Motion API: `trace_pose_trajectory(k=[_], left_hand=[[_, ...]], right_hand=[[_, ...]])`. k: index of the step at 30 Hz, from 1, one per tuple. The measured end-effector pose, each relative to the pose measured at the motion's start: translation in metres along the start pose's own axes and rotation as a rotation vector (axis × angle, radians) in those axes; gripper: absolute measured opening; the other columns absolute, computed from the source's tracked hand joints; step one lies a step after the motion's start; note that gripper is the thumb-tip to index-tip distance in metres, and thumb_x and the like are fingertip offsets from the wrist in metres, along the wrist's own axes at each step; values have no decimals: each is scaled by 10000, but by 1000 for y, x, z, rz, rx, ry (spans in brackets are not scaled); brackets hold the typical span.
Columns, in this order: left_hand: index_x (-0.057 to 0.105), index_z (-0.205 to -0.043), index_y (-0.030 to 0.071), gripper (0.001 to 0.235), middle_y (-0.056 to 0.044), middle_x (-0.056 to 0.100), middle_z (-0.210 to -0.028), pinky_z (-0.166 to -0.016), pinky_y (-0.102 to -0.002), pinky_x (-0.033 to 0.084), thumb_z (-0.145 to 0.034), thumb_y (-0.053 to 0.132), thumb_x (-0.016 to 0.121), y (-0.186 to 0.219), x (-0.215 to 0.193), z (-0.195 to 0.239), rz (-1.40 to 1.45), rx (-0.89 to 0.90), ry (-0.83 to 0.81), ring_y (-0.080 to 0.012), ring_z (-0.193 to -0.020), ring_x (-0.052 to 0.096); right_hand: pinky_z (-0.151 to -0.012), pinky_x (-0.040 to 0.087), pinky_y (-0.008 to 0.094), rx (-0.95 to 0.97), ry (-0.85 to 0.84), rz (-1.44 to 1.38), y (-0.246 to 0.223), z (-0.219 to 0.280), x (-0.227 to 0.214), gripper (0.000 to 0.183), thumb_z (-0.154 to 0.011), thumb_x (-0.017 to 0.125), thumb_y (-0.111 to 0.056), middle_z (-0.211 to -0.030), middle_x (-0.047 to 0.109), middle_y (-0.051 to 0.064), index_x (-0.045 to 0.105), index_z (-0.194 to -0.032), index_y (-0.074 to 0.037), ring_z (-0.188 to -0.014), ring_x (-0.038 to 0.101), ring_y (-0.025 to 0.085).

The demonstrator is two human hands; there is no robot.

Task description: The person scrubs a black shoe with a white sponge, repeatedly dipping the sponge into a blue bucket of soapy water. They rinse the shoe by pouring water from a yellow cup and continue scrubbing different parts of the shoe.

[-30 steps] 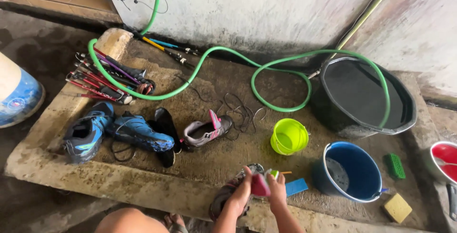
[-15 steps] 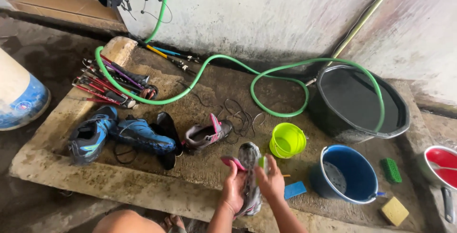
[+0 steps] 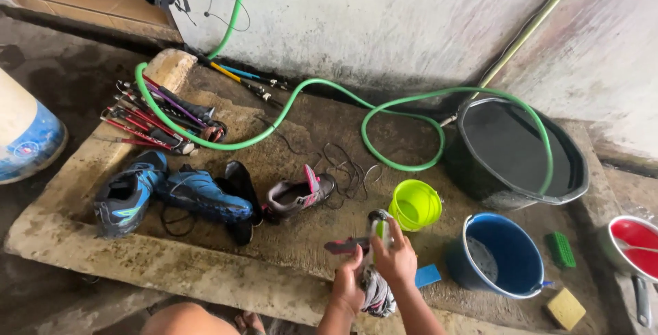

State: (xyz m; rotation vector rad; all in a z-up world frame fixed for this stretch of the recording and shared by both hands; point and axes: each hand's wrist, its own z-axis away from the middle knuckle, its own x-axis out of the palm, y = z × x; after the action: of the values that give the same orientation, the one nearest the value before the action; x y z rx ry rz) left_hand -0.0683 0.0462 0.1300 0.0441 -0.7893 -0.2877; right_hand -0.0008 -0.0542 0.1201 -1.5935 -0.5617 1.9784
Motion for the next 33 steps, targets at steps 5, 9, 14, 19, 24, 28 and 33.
trace_pose_trajectory(k=[5,9,14,19,24,28,33], left_hand=[[656,-1046,65,466,-141,683,-884,-729,-379,547,-1032,498,485,-1,-46,-64,85,132,-154,-296,-781,678],[677,-833,44,657,-101,677,-716,-679,-329,510,-1022,612,407,3,-50,-39,71,86,-312,-275,-655,668],[698,-1222,-29,554,-254,721,-1215,-950,-497,509,-955,442,578,12,-16,-21,177,72,-122,-406,-1107,669],[721,-1101,14,512,-177,754,-1080,-896,-446,496,-920,484,631,22,-33,-31,162,155,-24,-354,-970,687],[728,-1096,-24,590,-220,750,-1044,-858,-430,486,-1003,518,514,9,-44,-42,192,148,-149,-363,-942,673],[702,-1148,89,541,-144,707,-1057,-682,-352,442,-842,531,638,-12,-45,-37,-256,24,74,-254,-869,650],[811,-1001,83,693,-169,817,-1030,-664,-381,571,-847,717,574,-21,-62,-55,-378,-94,236,-289,-825,743]], right_hand=[[-791,618,274,95,-416,-29,-44,67,-25,659,-731,623,-540,-1076,816,9,622,-1376,-406,-887,774,147],[-600,548,317,-165,-299,16,-1,39,6,734,-781,613,-599,-835,783,19,597,-1448,-292,-606,672,105],[-972,484,542,167,-71,41,-20,7,-6,793,-829,500,-580,-1331,619,203,354,-1581,-373,-1202,620,429],[-865,563,438,99,-239,-16,22,55,26,790,-771,581,-583,-1202,737,140,413,-1503,-339,-1032,735,329],[-862,546,390,153,-131,-28,78,12,52,763,-682,601,-580,-1197,783,1,565,-1426,-412,-948,766,254],[-796,545,518,-169,57,270,96,0,55,553,-773,631,-410,-1368,568,233,510,-1299,-293,-1188,627,466],[-983,506,475,212,-263,76,0,62,10,692,-781,599,-610,-1286,711,151,488,-1408,-340,-1171,680,412]])
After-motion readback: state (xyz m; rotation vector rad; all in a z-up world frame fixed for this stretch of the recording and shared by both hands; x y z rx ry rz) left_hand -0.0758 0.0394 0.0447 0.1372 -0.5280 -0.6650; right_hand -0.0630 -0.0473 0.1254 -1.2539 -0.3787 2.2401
